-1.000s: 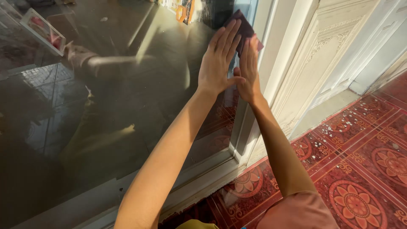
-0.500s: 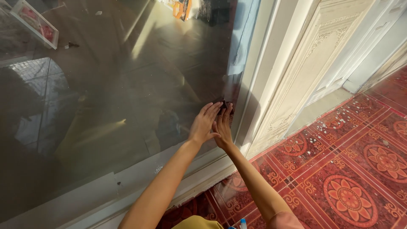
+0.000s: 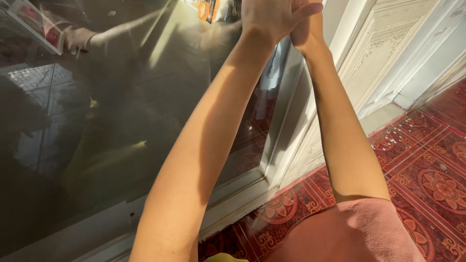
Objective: Cleaning a large glass door using a purple cloth.
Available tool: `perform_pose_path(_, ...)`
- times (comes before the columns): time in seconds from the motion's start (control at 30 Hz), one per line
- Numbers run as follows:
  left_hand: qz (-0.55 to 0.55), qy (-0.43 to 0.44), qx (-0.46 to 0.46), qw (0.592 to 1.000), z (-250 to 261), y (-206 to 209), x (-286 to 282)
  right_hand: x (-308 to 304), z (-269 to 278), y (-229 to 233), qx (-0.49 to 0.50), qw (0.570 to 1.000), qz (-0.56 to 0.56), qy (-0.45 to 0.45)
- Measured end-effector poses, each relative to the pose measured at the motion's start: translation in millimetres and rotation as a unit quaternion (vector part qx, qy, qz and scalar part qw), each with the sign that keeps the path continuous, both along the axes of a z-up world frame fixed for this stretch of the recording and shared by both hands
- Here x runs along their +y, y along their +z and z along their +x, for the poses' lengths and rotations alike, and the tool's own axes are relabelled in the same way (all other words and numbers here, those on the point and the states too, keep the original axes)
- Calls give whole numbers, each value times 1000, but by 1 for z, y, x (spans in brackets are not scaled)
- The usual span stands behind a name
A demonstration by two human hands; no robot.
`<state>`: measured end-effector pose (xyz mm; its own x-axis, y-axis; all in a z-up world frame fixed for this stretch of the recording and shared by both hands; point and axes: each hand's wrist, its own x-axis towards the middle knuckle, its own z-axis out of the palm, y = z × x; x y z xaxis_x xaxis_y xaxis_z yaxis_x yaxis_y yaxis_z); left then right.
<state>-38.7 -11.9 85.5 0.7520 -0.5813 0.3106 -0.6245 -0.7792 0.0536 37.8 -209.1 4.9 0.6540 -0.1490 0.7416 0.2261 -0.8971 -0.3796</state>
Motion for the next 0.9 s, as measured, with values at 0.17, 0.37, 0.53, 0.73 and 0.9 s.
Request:
perform_pose_path(0.17,33,5,-180,983,38,-52,-32,20,-20,-35,-68,994,69,53)
perform_pose_path(0.37,135,23,-415,899,34,-154,-30,49,-43,-133,-150,986,43,51)
perform_pose_path(0.53,242,9,-350,905,20,-252,-13,49,-42,-293,-18,1000,1,19)
perform_pose_path(0.73,335,-13,-288,897,17,-343,31,107,-64,-372,20,998,-33,41)
perform_pose_path(0.9,257,-24,-338,905,12,-321,101,161,-68,-332,12,997,46,54)
